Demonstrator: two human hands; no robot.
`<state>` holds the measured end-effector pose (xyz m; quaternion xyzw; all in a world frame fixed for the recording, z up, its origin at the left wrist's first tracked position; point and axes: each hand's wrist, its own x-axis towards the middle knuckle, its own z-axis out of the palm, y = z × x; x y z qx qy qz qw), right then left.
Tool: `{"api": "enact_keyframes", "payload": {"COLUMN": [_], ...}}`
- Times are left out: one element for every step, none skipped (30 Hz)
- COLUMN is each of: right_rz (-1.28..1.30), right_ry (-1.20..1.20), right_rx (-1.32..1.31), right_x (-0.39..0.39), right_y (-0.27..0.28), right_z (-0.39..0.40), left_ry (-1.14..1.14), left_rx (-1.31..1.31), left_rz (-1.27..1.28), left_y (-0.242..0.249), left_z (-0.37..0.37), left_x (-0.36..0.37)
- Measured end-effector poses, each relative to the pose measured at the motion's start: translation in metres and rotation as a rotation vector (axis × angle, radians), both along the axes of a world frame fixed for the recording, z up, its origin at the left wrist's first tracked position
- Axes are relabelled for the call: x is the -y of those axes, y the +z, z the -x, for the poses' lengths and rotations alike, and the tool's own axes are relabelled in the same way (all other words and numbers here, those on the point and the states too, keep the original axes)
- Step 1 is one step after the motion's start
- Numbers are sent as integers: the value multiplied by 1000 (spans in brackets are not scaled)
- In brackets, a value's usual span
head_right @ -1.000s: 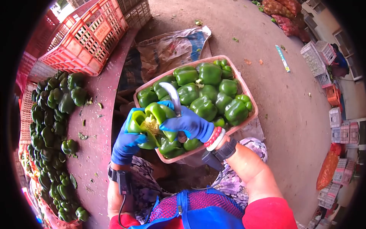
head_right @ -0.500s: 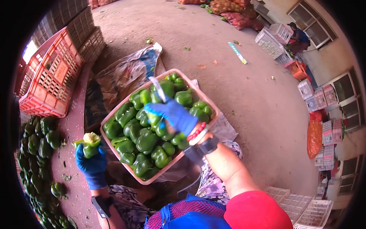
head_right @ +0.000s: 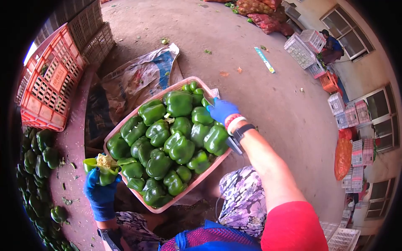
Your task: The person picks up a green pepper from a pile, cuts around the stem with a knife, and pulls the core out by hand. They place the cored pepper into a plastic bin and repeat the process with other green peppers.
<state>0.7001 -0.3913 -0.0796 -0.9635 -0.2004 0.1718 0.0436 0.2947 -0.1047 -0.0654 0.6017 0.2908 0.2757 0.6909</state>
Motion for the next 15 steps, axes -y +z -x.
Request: {"api": "enact_keyframes", "payload": {"right_rz": [44, 66, 84, 101, 21, -70, -165, -262, -214, -229, -243, -256, -419, -694, -842], "right_ry": [-23, -32, -41, -45, -71, -37, -5, 25, -83, -96, -110, -123, -68, -41, 15], "right_rx": [-22, -13, 2, 21, -35, -20, -13, -12, 9, 2, -3, -6, -110, -297, -530], "right_x": [-7, -9, -9, -9, -2, 6, 16, 16, 18, 9, 0, -7, -13, -25, -38], "right_y": [7, 5, 1, 0, -2, -2, -4, 4, 15, 38, 62, 78, 83, 84, 82], "right_z": [3, 3, 2, 0, -4, -9, -12, -6, -3, 8, 18, 26, 38, 69, 101], "left_ry": [-14, -40, -61, -88, -134, -131, -84, -104, -203, -240, -220, -199, -194, -250, -210], "left_rx": [-55, -86, -115, -127, -1, 147, 255, 309, 369, 436, 462, 492, 496, 564, 585], "left_rz": [-112, -214, -317, -408, -94, 263, 583, 774, 774, 834, 936, 1039, 1082, 1041, 1015], "left_y": [-6, -13, -20, -30, -17, -4, 10, 28, 31, 32, 43, 58, 70, 66, 63], "left_z": [-2, -5, -9, -10, -16, -22, -28, -32, -32, -34, -37, -42, -45, -44, -47], "left_x": [0, -2, -4, -9, -4, 2, 7, 12, 14, 17, 20, 24, 27, 28, 30]}}
